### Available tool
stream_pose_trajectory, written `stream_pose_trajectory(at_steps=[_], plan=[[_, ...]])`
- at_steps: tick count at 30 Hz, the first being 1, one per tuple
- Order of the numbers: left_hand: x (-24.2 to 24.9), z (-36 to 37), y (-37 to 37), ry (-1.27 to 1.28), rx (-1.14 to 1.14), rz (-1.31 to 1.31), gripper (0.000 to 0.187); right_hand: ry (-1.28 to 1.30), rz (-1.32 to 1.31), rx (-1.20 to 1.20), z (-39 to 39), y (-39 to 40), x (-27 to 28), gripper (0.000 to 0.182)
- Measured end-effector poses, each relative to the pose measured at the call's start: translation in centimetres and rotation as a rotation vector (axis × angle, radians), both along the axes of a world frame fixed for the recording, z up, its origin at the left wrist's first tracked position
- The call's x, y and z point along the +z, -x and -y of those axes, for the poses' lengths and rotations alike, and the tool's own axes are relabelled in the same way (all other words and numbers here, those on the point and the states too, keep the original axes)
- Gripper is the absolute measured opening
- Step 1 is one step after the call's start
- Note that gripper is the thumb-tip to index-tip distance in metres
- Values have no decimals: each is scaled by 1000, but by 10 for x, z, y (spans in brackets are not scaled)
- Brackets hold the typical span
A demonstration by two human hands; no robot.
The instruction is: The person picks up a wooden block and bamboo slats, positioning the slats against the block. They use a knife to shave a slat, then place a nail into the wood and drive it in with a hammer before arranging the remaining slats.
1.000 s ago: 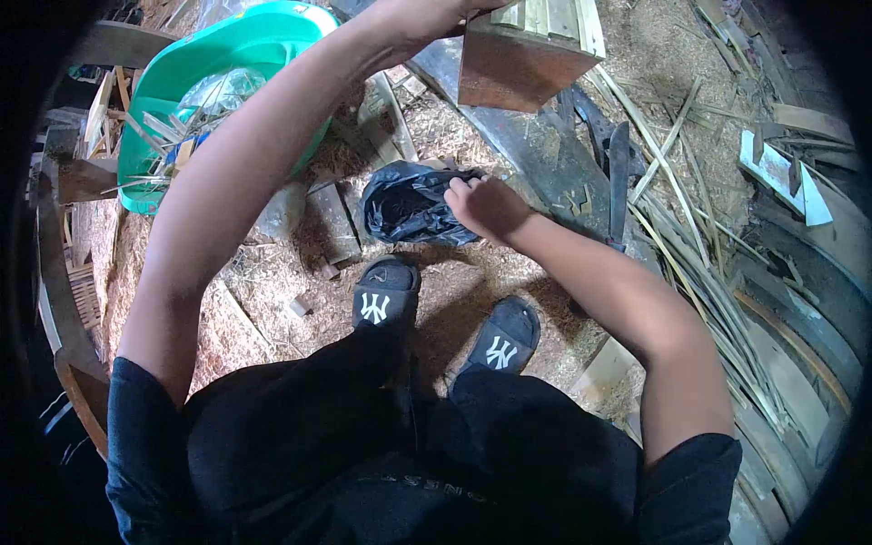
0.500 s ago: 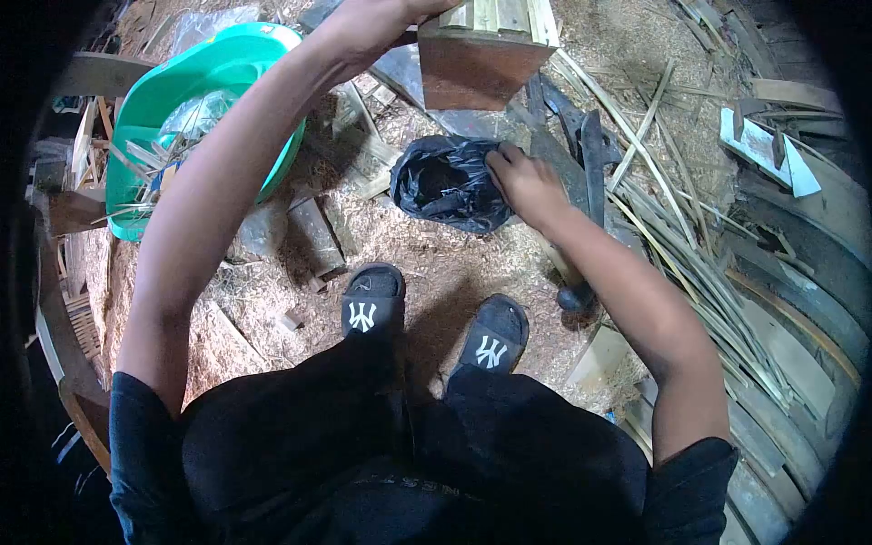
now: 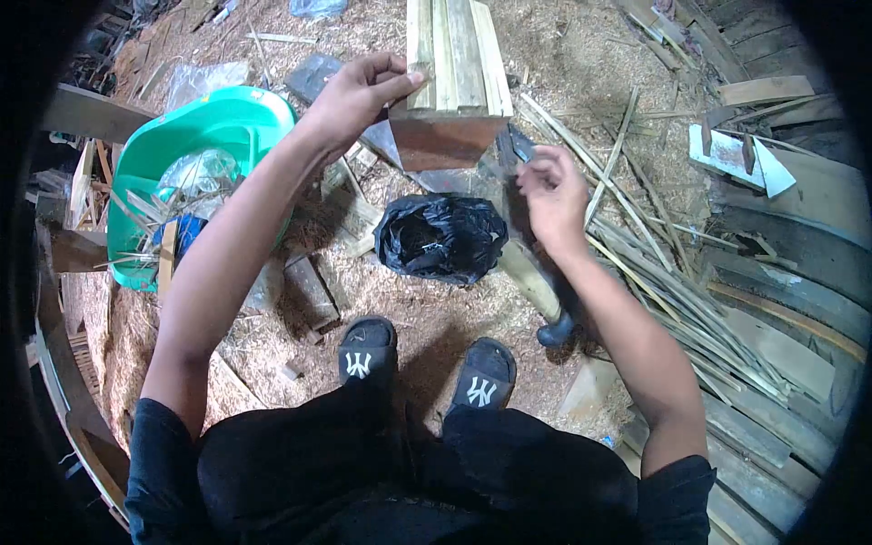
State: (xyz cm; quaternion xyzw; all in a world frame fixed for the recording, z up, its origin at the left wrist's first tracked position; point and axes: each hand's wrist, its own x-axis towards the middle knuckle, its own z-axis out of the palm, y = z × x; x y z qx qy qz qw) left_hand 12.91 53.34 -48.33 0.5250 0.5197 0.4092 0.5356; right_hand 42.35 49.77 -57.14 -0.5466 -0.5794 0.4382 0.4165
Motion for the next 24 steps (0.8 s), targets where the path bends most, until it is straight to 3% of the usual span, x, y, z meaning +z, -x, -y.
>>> stream_pose_trajectory(at_steps=[3,5,8,14,24], plan=[[-2,0,0,4,-13,17,20,-53,35,-87,-24,4,46,23],[-4,1,-1,12,-7,-3,19,-305,62,-72,-41,11,68,23],[-3,2,-1,19,1,46,19,-435,-17,31,-45,44,104,17],[-2,2,-2,27,3,125,16,-569,36,261,-47,80,105,10],[-5,-1,0,19,3,124,12,-613,-11,313,-52,94,99,10]])
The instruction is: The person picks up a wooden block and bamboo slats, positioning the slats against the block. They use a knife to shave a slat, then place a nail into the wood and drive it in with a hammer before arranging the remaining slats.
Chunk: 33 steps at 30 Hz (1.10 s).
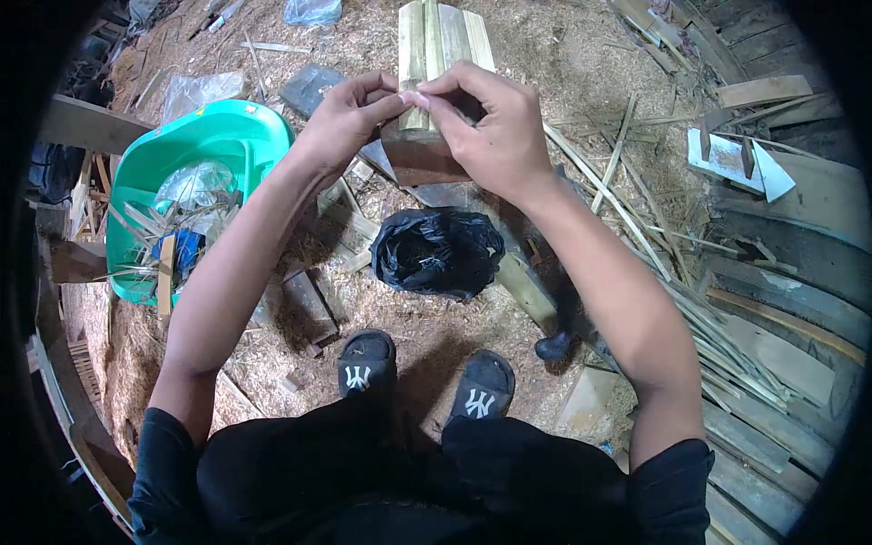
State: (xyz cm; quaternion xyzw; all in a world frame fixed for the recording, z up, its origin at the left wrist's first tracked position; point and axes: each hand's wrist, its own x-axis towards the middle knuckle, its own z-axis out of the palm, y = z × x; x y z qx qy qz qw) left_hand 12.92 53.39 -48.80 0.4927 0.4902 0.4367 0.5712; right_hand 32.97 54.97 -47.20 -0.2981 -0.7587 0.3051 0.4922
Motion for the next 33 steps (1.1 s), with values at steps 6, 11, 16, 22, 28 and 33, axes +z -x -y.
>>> stream_pose_trajectory(at_steps=[6,11,16,22,28,33], plan=[[4,3,0,-6,-6,-15,13,-86,22,9,-1,1,2,9],[7,5,-2,-10,8,-15,14,-72,37,5,-1,1,1,8],[2,3,0,-28,-1,-18,15,-67,52,12,-1,0,2,8],[6,6,-1,-7,4,-25,15,-136,99,19,-3,-1,6,9],[3,6,-1,-29,1,15,14,-183,122,53,-4,-2,6,10],[8,9,-3,13,19,-20,15,-176,128,76,-4,-2,7,9]])
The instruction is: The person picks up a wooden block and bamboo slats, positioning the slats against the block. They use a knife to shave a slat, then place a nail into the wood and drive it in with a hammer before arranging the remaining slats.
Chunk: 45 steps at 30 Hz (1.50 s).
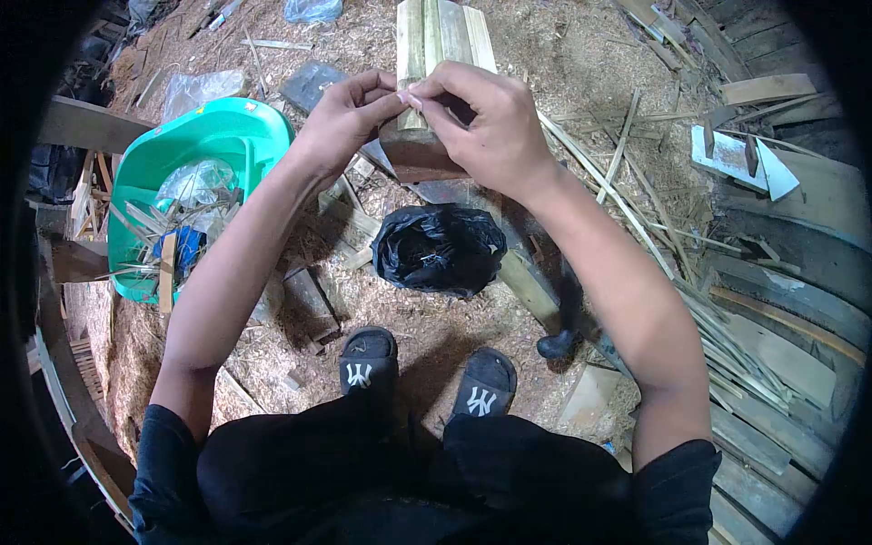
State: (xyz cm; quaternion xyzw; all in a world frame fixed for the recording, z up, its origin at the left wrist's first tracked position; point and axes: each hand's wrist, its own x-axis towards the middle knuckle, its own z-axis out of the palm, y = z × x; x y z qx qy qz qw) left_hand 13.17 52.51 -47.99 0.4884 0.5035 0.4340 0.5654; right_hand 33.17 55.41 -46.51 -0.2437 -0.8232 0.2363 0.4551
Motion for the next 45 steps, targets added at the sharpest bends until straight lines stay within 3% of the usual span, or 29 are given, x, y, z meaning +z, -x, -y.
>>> stream_pose_trajectory(at_steps=[10,13,15,16,18,28,36,45], plan=[[1,3,-3,-11,102,7,21,-20,-6,4,-5,2,-3,10],[-5,2,0,-155,159,-64,26,-10,-5,14,-5,2,-2,9],[-5,1,7,-419,132,-325,23,-9,2,13,-5,1,-2,9],[-5,1,11,-419,132,-326,23,-9,1,13,-5,1,-1,9],[-3,2,18,-621,-3,-348,18,-32,-5,9,-5,1,-1,8],[11,5,18,-554,-107,-334,16,-39,-29,20,-5,1,-4,8],[13,6,8,-620,11,-491,19,-53,-47,49,-6,1,-4,5],[12,6,6,-661,13,-492,20,5,-89,100,-7,3,-4,6]])
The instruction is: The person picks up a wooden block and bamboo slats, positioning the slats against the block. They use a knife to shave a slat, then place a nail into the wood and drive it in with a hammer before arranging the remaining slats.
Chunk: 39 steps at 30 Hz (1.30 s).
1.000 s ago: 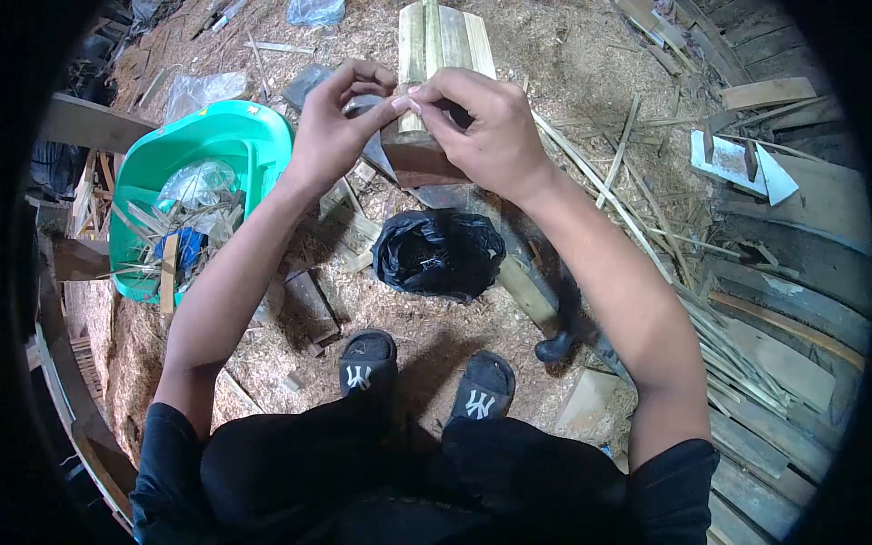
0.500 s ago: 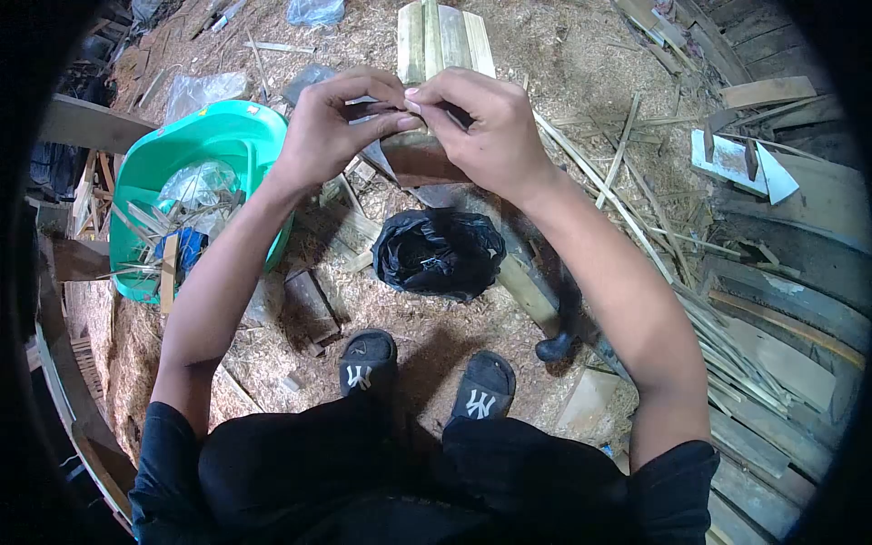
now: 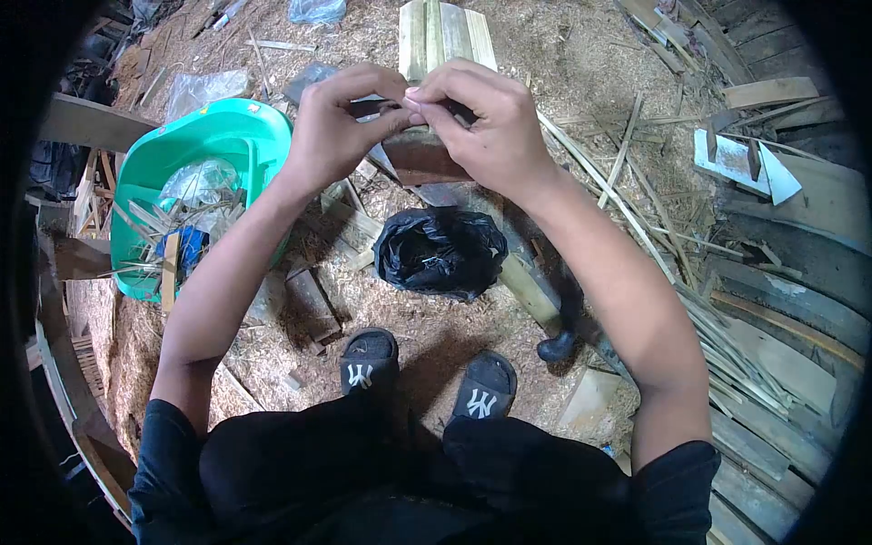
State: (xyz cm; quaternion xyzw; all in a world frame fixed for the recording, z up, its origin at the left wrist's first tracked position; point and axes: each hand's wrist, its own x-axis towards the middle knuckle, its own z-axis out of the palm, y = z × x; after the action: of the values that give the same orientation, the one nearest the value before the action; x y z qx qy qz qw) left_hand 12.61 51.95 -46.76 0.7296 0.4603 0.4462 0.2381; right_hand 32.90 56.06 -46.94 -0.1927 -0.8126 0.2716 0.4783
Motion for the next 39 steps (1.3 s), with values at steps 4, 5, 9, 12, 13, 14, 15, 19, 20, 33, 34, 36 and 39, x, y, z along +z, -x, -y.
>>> stream_pose_trajectory(at_steps=[4,5,9,12,13,14,15,19,20,33,34,36,39], plan=[[0,2,-3,9,56,-70,19,18,-15,-1,-1,1,-2,7],[-1,2,-3,27,63,-60,19,34,-20,3,-1,1,-2,8],[-1,1,-3,19,55,-73,19,-15,1,-10,0,-1,3,8],[-1,1,-4,49,59,-55,17,64,-12,11,1,-1,1,7],[-1,0,-5,49,59,-55,17,64,-12,11,0,-1,2,7],[0,0,-5,53,57,-60,16,62,-6,12,0,-1,2,7],[0,0,-5,57,54,-64,15,61,-1,12,0,-1,2,7],[0,1,-6,103,41,-50,13,15,23,3,0,-3,3,7],[0,1,-5,97,31,-35,12,5,20,3,0,-3,3,8],[1,4,-9,125,3,22,12,305,-420,-185,-11,-39,-4,23],[1,5,-9,125,-8,23,12,406,-535,-270,-15,-50,-9,26],[0,4,-9,-1,12,-7,15,471,-534,-400,-20,-72,-32,30],[2,-2,-8,1,-5,-53,13,665,-246,-615,-31,-107,-94,29]])
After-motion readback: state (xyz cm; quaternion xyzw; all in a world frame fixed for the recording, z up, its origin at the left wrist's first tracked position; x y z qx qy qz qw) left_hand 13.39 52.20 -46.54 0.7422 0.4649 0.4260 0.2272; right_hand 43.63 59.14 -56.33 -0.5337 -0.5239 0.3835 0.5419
